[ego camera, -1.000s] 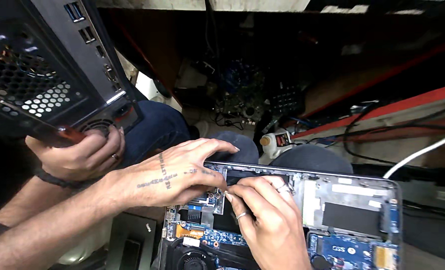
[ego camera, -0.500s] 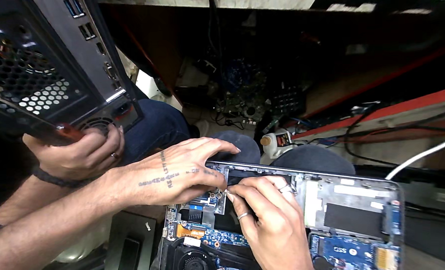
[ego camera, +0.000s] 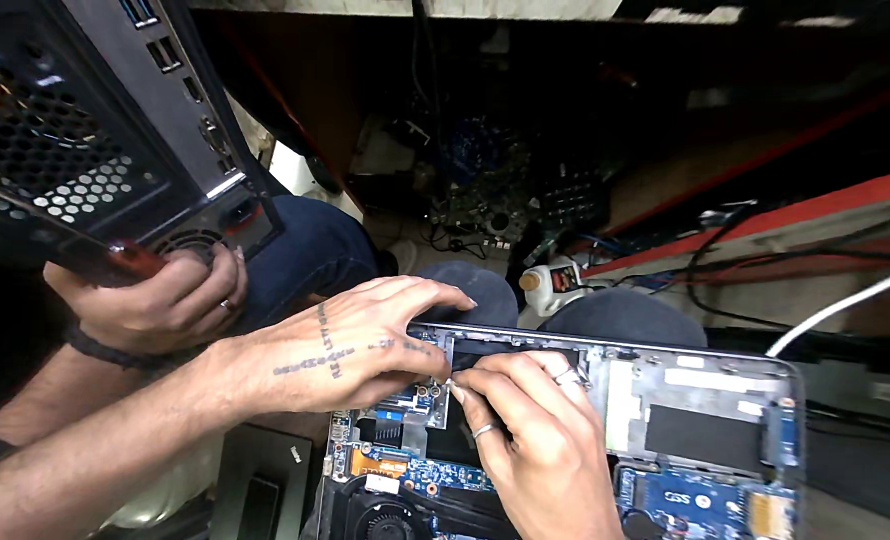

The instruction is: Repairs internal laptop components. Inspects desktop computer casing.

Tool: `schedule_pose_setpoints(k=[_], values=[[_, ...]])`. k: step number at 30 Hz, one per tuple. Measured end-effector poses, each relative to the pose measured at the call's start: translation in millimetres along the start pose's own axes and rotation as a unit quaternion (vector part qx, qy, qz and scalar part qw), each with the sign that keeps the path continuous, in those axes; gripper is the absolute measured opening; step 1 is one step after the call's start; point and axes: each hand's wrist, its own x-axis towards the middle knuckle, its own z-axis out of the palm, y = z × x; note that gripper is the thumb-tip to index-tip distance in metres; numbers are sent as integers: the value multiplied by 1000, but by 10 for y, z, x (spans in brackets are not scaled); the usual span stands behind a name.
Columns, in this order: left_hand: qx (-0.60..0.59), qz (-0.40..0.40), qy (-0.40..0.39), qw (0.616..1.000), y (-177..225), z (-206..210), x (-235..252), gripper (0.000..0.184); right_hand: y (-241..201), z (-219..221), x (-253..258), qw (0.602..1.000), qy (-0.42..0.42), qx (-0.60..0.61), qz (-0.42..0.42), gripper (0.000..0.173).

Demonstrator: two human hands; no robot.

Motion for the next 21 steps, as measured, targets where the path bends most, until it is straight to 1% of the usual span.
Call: schedule_pose_setpoints(k=[10,13,16,21], values=[[-12,-1,11,1000,-12,26,-23,21,-2,8,-2,1000,1,-7,2,14],[-53,-32,37,997,7,58,-36,20,4,3,1,1000,0,-6,-2,14],[-90,-83,65,990,45,77,-7,19,2,2,0,1000,1,-4,-2,15],[-93,-124,50,987,65,63,38,23,4,3,1,1000,1,-1,1,15]])
